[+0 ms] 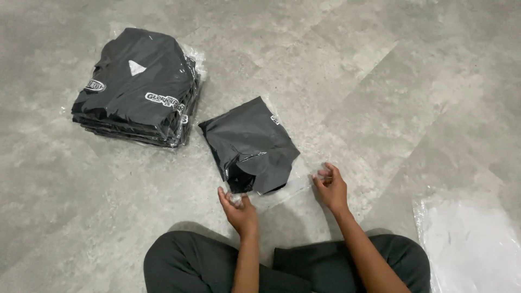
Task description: The person sits on the floor and repeatedly folds black shirts, places them into clear plastic bags, and stacks the packaged items. The person handles the shirts and bags by hand, smoothing the plastic and arranging the folded stacks on the floor.
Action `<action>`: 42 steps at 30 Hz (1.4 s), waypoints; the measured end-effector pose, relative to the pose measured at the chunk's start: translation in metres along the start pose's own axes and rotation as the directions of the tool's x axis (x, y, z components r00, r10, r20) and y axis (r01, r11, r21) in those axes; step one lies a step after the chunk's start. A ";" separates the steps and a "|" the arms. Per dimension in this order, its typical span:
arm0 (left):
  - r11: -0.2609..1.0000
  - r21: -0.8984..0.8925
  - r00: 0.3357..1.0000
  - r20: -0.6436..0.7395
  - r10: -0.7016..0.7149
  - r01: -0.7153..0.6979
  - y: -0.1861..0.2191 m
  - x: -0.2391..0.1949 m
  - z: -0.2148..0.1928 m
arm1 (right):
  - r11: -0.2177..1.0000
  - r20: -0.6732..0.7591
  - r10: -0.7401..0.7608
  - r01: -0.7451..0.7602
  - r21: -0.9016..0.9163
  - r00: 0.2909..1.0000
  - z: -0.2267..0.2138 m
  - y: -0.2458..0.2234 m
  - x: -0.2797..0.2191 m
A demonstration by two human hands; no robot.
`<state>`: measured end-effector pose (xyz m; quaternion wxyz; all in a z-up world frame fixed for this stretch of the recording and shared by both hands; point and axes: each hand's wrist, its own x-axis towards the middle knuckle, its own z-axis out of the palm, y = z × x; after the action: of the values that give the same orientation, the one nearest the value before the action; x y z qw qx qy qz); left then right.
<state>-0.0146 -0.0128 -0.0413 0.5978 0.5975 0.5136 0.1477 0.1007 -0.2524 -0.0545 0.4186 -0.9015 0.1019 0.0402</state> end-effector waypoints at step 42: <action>-0.333 0.191 0.004 0.872 0.490 -0.923 0.021 0.066 -0.023 | 0.296 0.351 -0.834 0.883 -0.365 0.425 -0.026 0.000 0.025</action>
<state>0.0049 0.0570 -0.0466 0.0549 0.9744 -0.1948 0.0976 0.1242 -0.2758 -0.0422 0.1300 -0.8852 -0.4295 -0.1227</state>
